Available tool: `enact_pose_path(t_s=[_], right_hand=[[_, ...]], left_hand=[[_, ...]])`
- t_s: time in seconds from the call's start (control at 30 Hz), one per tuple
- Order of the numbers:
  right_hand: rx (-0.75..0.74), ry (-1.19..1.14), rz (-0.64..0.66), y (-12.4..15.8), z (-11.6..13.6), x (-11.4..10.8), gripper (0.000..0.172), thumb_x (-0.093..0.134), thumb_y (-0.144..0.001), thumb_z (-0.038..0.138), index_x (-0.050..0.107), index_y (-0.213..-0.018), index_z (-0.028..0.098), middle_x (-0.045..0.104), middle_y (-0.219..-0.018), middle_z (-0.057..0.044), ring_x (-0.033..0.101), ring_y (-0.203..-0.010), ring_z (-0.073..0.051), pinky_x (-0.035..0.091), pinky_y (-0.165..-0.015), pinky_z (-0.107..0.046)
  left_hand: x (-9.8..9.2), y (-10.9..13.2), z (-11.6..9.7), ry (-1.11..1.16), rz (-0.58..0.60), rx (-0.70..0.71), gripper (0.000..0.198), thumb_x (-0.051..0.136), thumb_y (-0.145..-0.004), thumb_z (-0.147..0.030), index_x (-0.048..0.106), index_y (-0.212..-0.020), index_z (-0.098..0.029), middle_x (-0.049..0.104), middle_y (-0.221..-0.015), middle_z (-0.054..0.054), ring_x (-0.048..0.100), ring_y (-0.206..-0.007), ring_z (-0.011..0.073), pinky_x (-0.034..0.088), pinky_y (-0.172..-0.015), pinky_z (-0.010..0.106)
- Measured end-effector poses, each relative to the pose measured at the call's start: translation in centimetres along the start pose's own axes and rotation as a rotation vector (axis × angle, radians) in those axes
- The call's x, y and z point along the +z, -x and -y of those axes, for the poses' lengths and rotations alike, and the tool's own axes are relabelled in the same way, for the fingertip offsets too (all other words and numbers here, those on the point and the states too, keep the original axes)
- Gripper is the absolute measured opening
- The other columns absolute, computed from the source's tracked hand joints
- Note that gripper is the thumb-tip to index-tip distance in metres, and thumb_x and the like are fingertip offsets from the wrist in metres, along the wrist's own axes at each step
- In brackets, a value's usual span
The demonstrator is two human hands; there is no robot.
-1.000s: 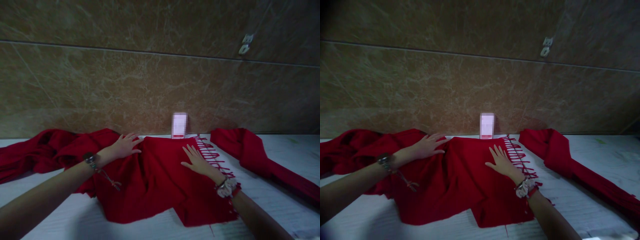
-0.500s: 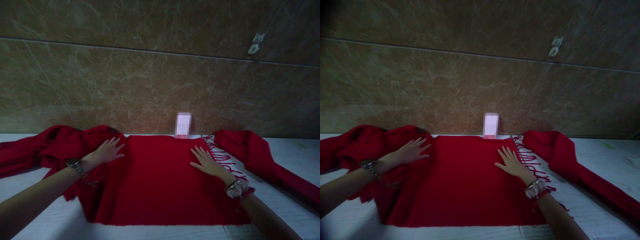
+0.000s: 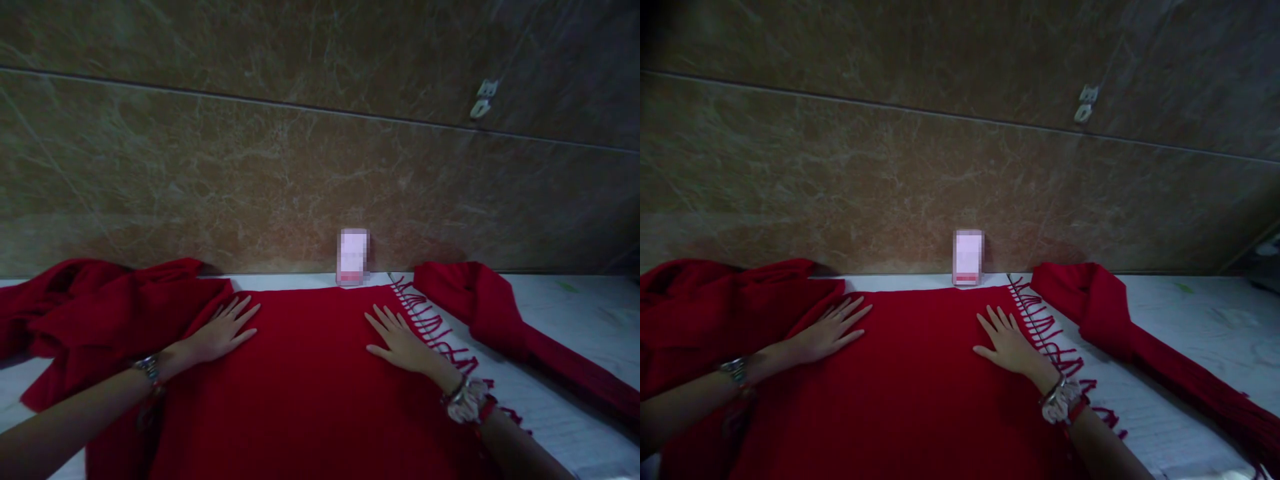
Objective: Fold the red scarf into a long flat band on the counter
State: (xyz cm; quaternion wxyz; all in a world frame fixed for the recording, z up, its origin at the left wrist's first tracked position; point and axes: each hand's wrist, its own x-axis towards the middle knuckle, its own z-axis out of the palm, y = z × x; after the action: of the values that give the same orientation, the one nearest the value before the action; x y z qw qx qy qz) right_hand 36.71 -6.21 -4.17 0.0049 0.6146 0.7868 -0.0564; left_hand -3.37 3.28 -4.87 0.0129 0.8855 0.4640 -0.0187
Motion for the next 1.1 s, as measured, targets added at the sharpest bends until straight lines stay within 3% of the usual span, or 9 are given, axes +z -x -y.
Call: enact_pose_path(t_s=[0.1,0.2,0.4,0.67,0.83,0.97,1.1], right_hand=[[0.022,-0.043,-0.015,-1.1,-0.2,-0.8,0.072,0.032,-0.081,0.064,0.029,-0.138,0.021,0.024,-0.145,-0.013,0.017,-0.133,-0.031,0.022,-0.104,-0.051],[0.082,-0.001,-0.083,-3.2,-0.3,-1.9,0.068,0.027,-0.085,0.059,0.031,-0.137,0.016,0.028,-0.144,-0.014,0.018,-0.133,-0.029,0.021,-0.105,-0.047],[0.182,0.063,-0.023,-6.2,-1.5,-1.7,0.067,0.028,-0.085,0.059,0.028,-0.139,0.019,0.026,-0.144,-0.016,0.021,-0.130,-0.035,0.022,-0.102,-0.053],[0.226,0.061,0.018,-7.3,-4.1,-0.6,0.078,0.026,-0.078,0.070,0.027,-0.139,0.022,0.026,-0.144,-0.016,0.022,-0.130,-0.037,0.023,-0.100,-0.055],[0.206,0.089,-0.200,-7.5,-4.5,0.6,0.074,0.020,-0.082,0.066,0.027,-0.139,0.019,0.024,-0.146,-0.013,0.017,-0.132,-0.035,0.022,-0.101,-0.054],[0.202,0.095,-0.127,-7.6,-4.9,1.6,0.070,0.019,-0.082,0.065,0.030,-0.138,0.023,0.027,-0.144,-0.012,0.024,-0.130,-0.036,0.022,-0.100,-0.056],[0.110,0.105,-0.117,-8.0,-5.7,1.6,0.064,0.017,-0.087,0.057,0.029,-0.138,0.021,0.027,-0.144,-0.013,0.022,-0.131,-0.034,0.021,-0.100,-0.057]], left_hand=[[-1.1,-0.6,-1.1,-0.001,-0.006,0.037,0.061,0.029,-0.088,-0.054,0.035,-0.136,-0.018,0.026,-0.143,0.014,0.017,-0.133,0.0310,0.019,-0.105,0.047],[-1.8,-2.9,-2.7,0.018,0.014,0.041,0.058,0.026,-0.090,-0.053,0.034,-0.137,-0.019,0.021,-0.145,0.014,0.016,-0.133,0.0294,0.020,-0.105,0.045],[-1.0,-6.4,-3.6,0.070,0.018,0.066,0.055,0.027,-0.091,-0.049,0.030,-0.138,-0.021,0.019,-0.145,0.013,0.016,-0.133,0.0264,0.019,-0.106,0.045],[-1.1,-7.3,-3.3,0.092,0.041,0.113,0.055,0.028,-0.091,-0.048,0.027,-0.139,-0.020,0.016,-0.146,0.012,0.013,-0.134,0.0257,0.016,-0.106,0.043],[-0.6,-7.9,-3.2,0.097,0.017,0.131,0.055,0.027,-0.091,-0.050,0.027,-0.139,-0.023,0.016,-0.147,0.010,0.014,-0.134,0.0257,0.016,-0.106,0.044],[-0.2,-7.8,-2.9,0.082,-0.006,0.133,0.054,0.025,-0.091,-0.050,0.027,-0.138,-0.024,0.017,-0.147,0.008,0.016,-0.134,0.0243,0.016,-0.106,0.043],[-0.5,-7.8,-3.0,0.069,0.026,0.110,0.054,0.026,-0.091,-0.049,0.026,-0.139,-0.024,0.016,-0.147,0.009,0.015,-0.134,0.0245,0.015,-0.106,0.044]])
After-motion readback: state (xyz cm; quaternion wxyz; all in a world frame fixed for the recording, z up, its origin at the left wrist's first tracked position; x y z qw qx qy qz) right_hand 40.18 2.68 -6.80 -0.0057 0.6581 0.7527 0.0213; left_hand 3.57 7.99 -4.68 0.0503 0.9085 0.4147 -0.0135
